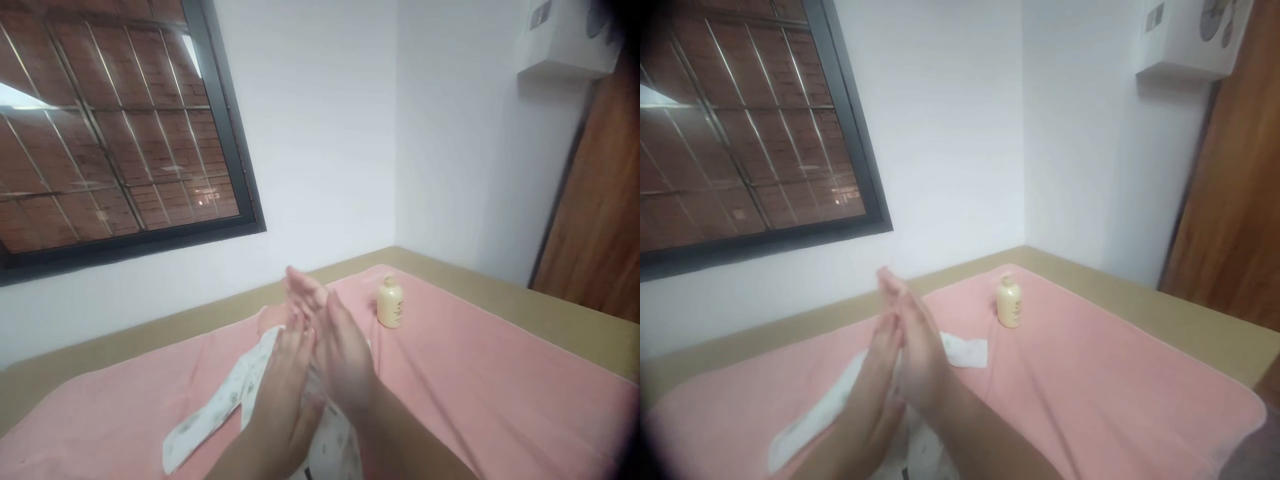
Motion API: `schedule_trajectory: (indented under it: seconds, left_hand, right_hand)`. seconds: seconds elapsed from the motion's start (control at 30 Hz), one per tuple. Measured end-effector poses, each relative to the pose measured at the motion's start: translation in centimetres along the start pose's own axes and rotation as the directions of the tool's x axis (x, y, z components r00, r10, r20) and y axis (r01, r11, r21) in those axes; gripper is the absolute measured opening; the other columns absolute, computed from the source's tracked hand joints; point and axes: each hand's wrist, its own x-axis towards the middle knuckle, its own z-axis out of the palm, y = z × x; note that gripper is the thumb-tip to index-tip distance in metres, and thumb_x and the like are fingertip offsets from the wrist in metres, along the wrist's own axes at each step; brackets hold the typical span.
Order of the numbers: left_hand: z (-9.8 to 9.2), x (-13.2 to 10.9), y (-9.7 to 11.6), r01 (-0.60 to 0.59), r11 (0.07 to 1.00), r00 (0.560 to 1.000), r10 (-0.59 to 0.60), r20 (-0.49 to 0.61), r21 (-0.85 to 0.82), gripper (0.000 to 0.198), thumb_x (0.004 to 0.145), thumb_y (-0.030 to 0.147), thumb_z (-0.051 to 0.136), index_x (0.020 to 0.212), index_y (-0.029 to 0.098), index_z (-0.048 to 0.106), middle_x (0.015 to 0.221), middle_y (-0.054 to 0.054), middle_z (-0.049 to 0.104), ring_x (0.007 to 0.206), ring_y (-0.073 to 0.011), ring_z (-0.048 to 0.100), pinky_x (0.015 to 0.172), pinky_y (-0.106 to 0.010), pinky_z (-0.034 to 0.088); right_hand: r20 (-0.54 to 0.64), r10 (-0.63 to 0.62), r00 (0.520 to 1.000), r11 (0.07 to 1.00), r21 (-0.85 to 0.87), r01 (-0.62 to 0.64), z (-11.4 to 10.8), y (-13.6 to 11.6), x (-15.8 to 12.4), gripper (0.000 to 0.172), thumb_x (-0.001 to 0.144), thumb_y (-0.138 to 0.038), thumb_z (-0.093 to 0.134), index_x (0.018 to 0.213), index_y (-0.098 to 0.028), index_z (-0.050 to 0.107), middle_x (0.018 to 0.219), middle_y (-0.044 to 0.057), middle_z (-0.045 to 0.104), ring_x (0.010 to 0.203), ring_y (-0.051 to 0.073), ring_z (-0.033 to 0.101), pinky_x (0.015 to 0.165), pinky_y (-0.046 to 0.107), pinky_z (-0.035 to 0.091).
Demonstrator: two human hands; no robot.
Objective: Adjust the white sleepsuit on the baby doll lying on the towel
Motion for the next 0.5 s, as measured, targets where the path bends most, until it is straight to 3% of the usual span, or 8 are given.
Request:
schedule_trajectory:
  seconds: [0.1,0.2,0.33,0.43,0.5]
  left_hand:
    - [3.1,-3.3,-1.4,-0.112,0.986,0.972,0.083,0.221,0.124,0.065,0.091,0.037,0.043,0.147,0.014,0.019,0.150,-0.012,0.025,0.136,-0.0306,0.026,0.106,-0.047,0.036]
    - [5.8,-6.9,-3.7,-0.189,0.956,0.967,0.142,0.210,0.225,0.058,0.088,0.036,0.050,0.140,0.014,0.035,0.141,-0.011,0.042,0.130,-0.0261,0.039,0.106,-0.042,0.037]
    - [7.5,-9.4,-5.7,-0.274,0.942,0.961,0.261,0.089,0.196,0.039,0.083,0.025,0.053,0.121,0.018,0.056,0.122,-0.005,0.062,0.121,-0.0219,0.051,0.105,-0.038,0.040]
    - [8.0,-9.3,-5.8,-0.268,0.950,0.961,0.275,-0.023,0.162,0.031,0.080,0.021,0.049,0.108,0.017,0.062,0.112,-0.007,0.066,0.111,-0.0217,0.058,0.098,-0.037,0.046]
    - [8.1,-8.8,-5.5,-0.245,0.964,0.963,0.254,-0.088,0.103,0.026,0.080,0.019,0.044,0.098,0.016,0.063,0.101,-0.008,0.068,0.100,-0.0205,0.062,0.091,-0.036,0.050]
  right_hand:
    - [-0.115,-0.228,0.967,0.942,-0.279,0.188,-2.0,-1.0,1.7,0.037,0.092,-0.040,0.046,0.125,-0.025,0.055,0.130,0.004,0.052,0.123,0.022,0.044,0.106,0.042,0.033]
    - [-0.118,-0.285,0.951,0.856,-0.479,0.197,-3.1,0.3,3.2,0.029,0.090,-0.032,0.049,0.115,-0.023,0.061,0.119,0.005,0.060,0.115,0.021,0.052,0.099,0.038,0.040]
    - [0.119,-0.020,0.993,0.806,-0.586,0.087,-3.3,6.8,4.6,0.027,0.088,-0.028,0.050,0.108,-0.020,0.065,0.108,0.004,0.065,0.101,0.018,0.060,0.088,0.032,0.047]
    - [0.318,0.185,0.930,0.675,-0.729,0.115,-3.3,13.0,4.4,0.027,0.088,-0.024,0.047,0.106,-0.023,0.067,0.107,0.003,0.066,0.099,0.016,0.060,0.087,0.029,0.046]
    - [0.494,0.274,0.825,0.554,-0.783,0.285,-3.7,16.1,4.0,0.022,0.087,-0.025,0.052,0.100,-0.026,0.069,0.110,0.000,0.065,0.106,0.016,0.056,0.100,0.033,0.036]
